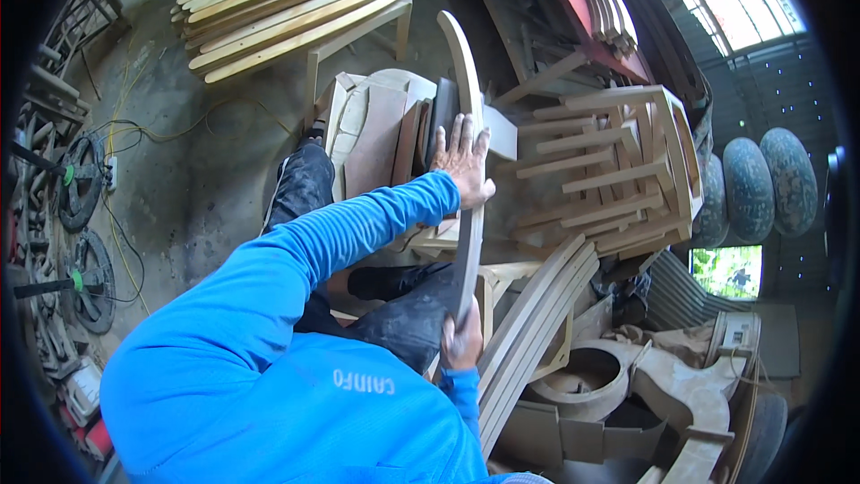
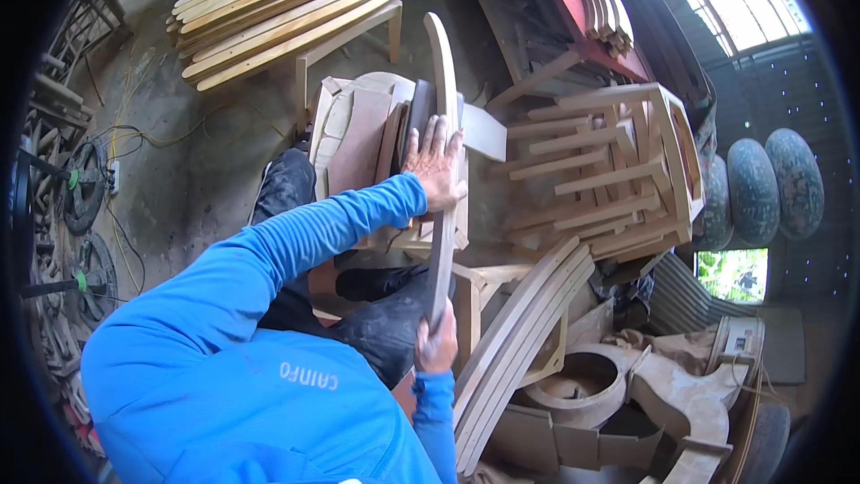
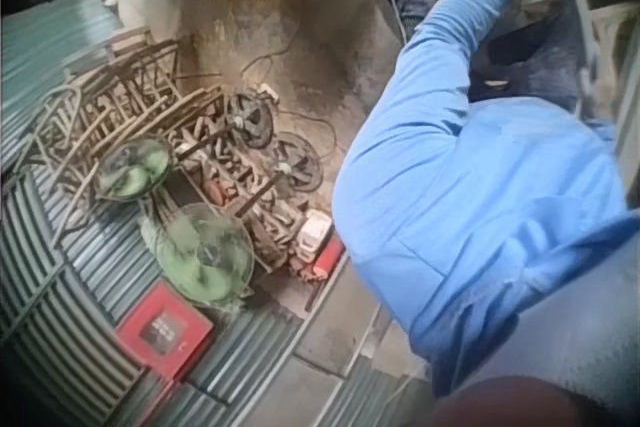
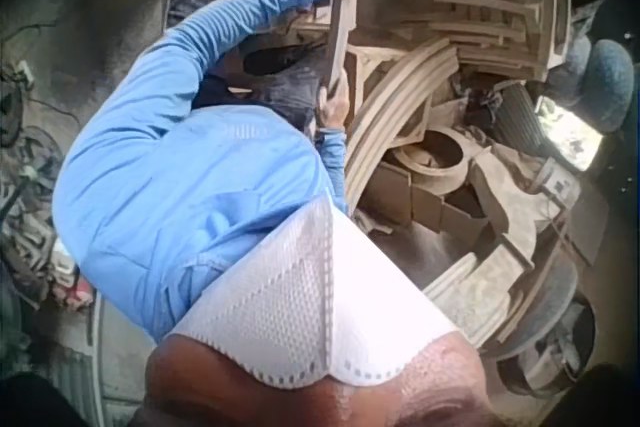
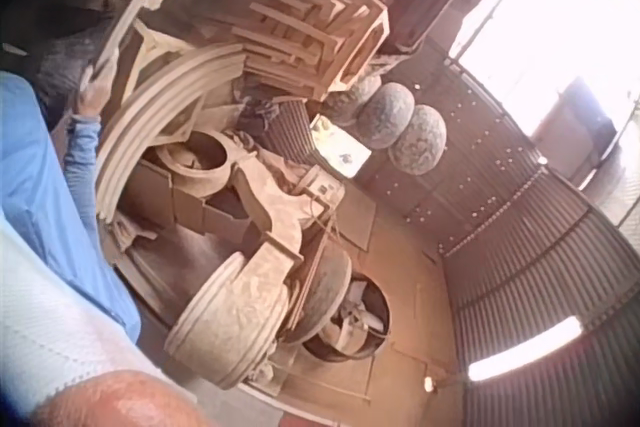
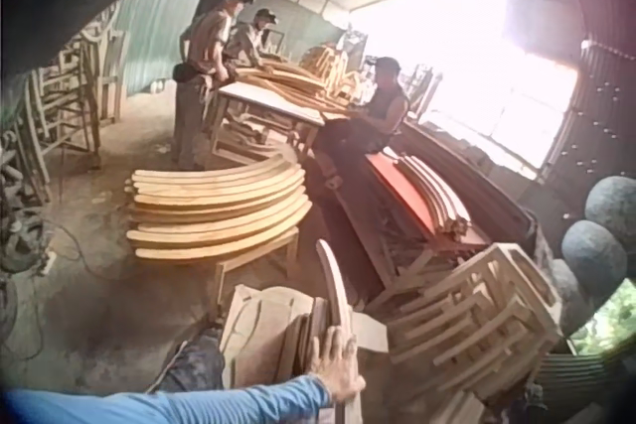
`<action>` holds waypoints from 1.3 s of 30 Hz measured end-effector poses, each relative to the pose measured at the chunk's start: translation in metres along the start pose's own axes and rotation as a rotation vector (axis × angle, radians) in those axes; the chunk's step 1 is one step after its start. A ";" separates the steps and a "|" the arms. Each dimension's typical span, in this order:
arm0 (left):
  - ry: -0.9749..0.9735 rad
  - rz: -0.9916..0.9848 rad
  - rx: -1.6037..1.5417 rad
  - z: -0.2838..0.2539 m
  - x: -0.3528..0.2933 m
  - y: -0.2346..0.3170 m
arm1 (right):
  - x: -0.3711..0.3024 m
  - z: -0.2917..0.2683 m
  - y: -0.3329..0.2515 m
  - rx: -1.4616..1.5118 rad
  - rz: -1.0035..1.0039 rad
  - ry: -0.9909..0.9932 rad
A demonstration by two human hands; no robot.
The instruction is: Sanding curved wood components for furniture using a stationary belt sander.
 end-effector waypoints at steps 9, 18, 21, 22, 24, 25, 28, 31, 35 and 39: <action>0.082 0.074 -0.106 0.000 -0.077 0.042 | -0.217 -0.051 0.030 0.058 0.210 -0.062; 0.098 -0.015 -0.129 -0.029 0.032 -0.013 | -0.139 -0.029 0.002 0.164 0.323 -0.140; 0.048 -0.055 -0.113 -0.038 0.097 -0.043 | -0.074 -0.014 -0.009 0.169 0.251 -0.116; 0.031 -0.070 -0.108 -0.040 0.117 -0.054 | -0.056 -0.010 -0.014 0.162 0.218 -0.096; 0.014 -0.096 -0.135 -0.047 0.153 -0.071 | -0.017 -0.003 -0.025 0.168 0.155 -0.041; 0.029 -0.098 -0.132 -0.050 0.169 -0.079 | 0.001 0.001 -0.031 0.065 0.066 -0.029; 0.038 -0.109 -0.116 -0.057 0.218 -0.099 | 0.057 0.017 -0.053 -0.132 -0.125 0.053; 0.044 -0.132 -0.119 -0.063 0.266 -0.119 | 0.098 0.033 -0.063 -0.222 -0.118 0.078; 0.062 -0.171 -0.126 -0.065 0.328 -0.150 | 0.150 0.043 -0.081 -0.281 -0.084 0.090; 0.043 -0.219 -0.146 -0.069 0.378 -0.182 | 0.200 0.050 -0.089 -0.306 -0.089 0.068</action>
Point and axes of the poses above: each hand's wrist, its own x-axis towards the middle knuckle, its own z-axis out of the palm, y = z × x, the point moved 4 cm from there along x, towards the middle knuckle, and after that the axes turned 4 degrees about -y, right-handed, at the moved point
